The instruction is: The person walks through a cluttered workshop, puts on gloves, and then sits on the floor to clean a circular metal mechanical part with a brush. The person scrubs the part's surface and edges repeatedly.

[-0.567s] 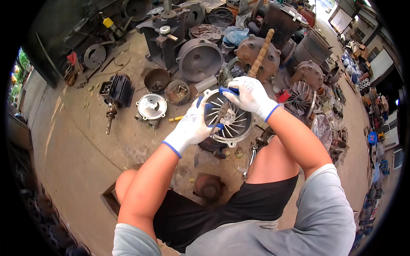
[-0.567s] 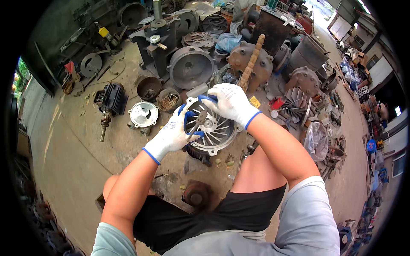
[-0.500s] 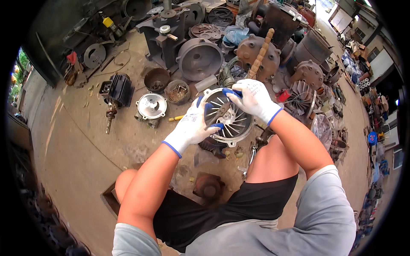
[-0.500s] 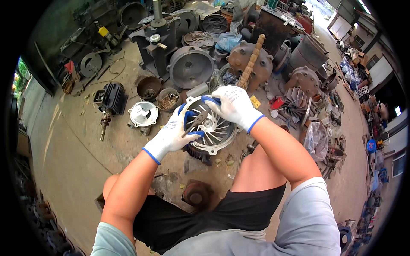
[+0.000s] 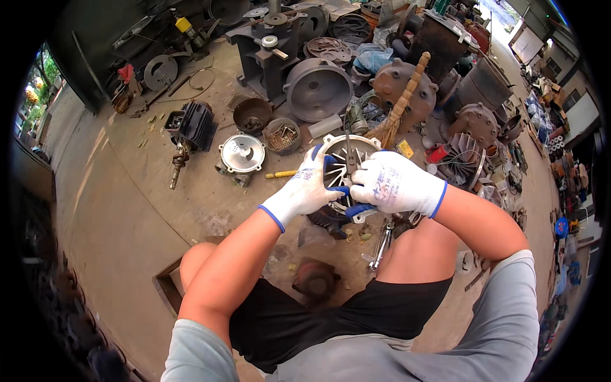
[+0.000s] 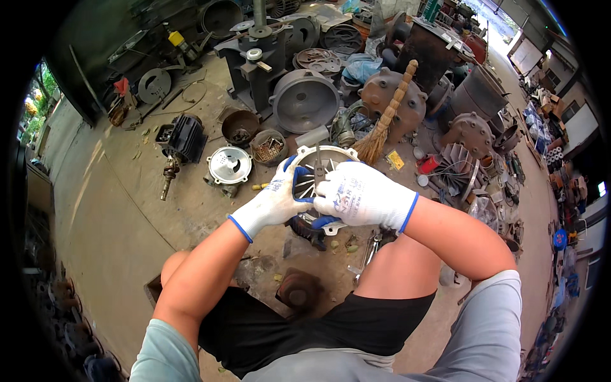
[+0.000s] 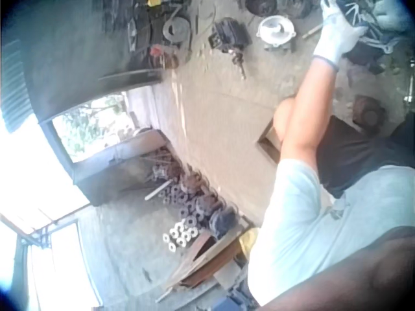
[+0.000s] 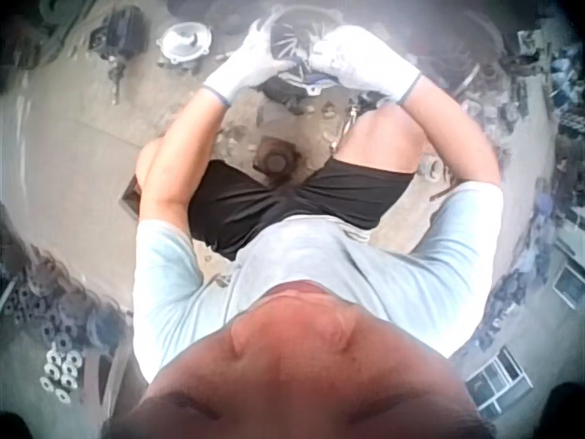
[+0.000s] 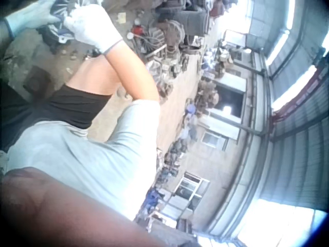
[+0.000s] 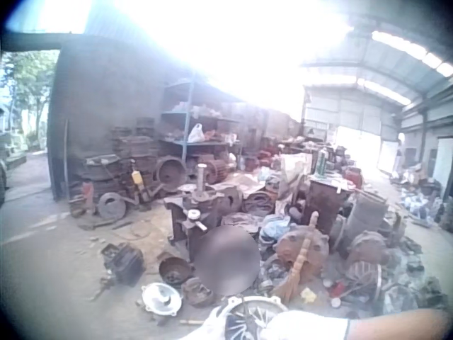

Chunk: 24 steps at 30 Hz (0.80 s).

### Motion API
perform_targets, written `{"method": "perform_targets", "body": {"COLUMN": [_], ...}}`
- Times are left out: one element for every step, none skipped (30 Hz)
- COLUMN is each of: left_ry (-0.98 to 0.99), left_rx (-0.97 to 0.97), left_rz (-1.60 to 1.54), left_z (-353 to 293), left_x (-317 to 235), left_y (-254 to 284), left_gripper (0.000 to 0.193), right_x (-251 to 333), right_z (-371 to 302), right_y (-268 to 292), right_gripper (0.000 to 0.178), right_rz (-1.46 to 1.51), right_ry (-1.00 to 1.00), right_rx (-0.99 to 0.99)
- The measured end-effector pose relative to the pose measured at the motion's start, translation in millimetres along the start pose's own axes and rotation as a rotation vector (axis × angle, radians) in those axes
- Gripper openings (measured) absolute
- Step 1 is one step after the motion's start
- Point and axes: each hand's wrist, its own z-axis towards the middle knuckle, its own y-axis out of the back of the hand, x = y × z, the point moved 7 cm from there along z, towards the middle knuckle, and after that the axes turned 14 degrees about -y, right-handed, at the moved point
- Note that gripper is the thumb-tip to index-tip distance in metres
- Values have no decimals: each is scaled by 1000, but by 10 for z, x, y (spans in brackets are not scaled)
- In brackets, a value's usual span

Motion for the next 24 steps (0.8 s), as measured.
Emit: {"method": "perform_targets", "body": {"left_ry": [-21, -52, -160, -269, -149, -27, -19, -10, 67, 137, 36, 48, 60, 73, 42, 15, -5, -26, -27, -12, 3, 56, 11, -33], "left_rx": [-35, -68, -11, 39, 98, 157, 181, 208, 153, 103, -8, 20, 47, 73, 22, 53, 52, 50, 47, 34, 20, 48, 60, 71], "left_rz": [-46, -91, -51, -13, -69, -126, -40, 48, 45, 38, 95, 89, 81, 68, 50, 34, 67, 100, 71, 52, 32, 36, 9, -18], "left_z": [-27, -4, 1, 8, 4, -5, 11, 21, -24, -26, -28, -34, -9, -1, 17, 72, 49, 28, 65, 34, 3, 6, 10, 17], "left_x": [61, 80, 42, -52, 50, 165, 146, 133, 152, 108, 64, 114, 130, 140, 156, 62, 56, 48, 36, 56, 74, 77, 72, 74], "left_y": [-21, -4, -26, -17, -56, -101, -121, -127, -88, -54, 16, 7, 21, -4, -16, -14, 12, 36, 0, 27, 50, 38, 43, 55], "left_gripper": [112, 106, 81, 59, 60, 62, 70, 78, 85, 92, 113, 116, 118, 121, 121, 120, 121, 121, 122, 122, 123, 124, 124, 124], "right_x": [22, 32, 31, 21, -58, -158, -174, -182, -254, -369, -492, -589, -713, -841, -1021, -1169, -1144, -1083, -1129, -1050, -957, -910, -852, -857], "right_z": [191, 367, 547, 692, 791, 821, 855, 894, 936, 948, 980, 1007, 1004, 965, 901, 750, 680, 605, 512, 520, 507, 466, 424, 355], "right_y": [36, 101, 90, 77, 54, -20, -58, -95, -132, -194, -206, -252, -322, -401, -462, -517, -491, -481, -566, -548, -508, -461, -343, -276], "right_gripper": [20, 24, 27, 31, 40, 40, 39, 39, 37, 36, 37, 34, 32, 30, 29, 29, 28, 28, 28, 25, 24, 24, 28, 36], "right_rz": [33, 58, 63, 71, 63, 156, 122, 88, 129, 166, 207, 298, 339, 380, 431, 519, 653, 788, 713, 866, 863, 854, 684, 523], "right_ry": [44, 82, 32, -15, -134, -191, -234, -277, -320, -372, -472, -496, -544, -593, -649, -670, -711, -750, -682, -812, -807, -808, -630, -501], "right_rx": [-119, -241, -219, -197, -83, -66, 13, 91, 32, -27, -70, -63, -51, -33, -9, -42, -50, -57, -240, -207, -291, -382, -557, -556]}}
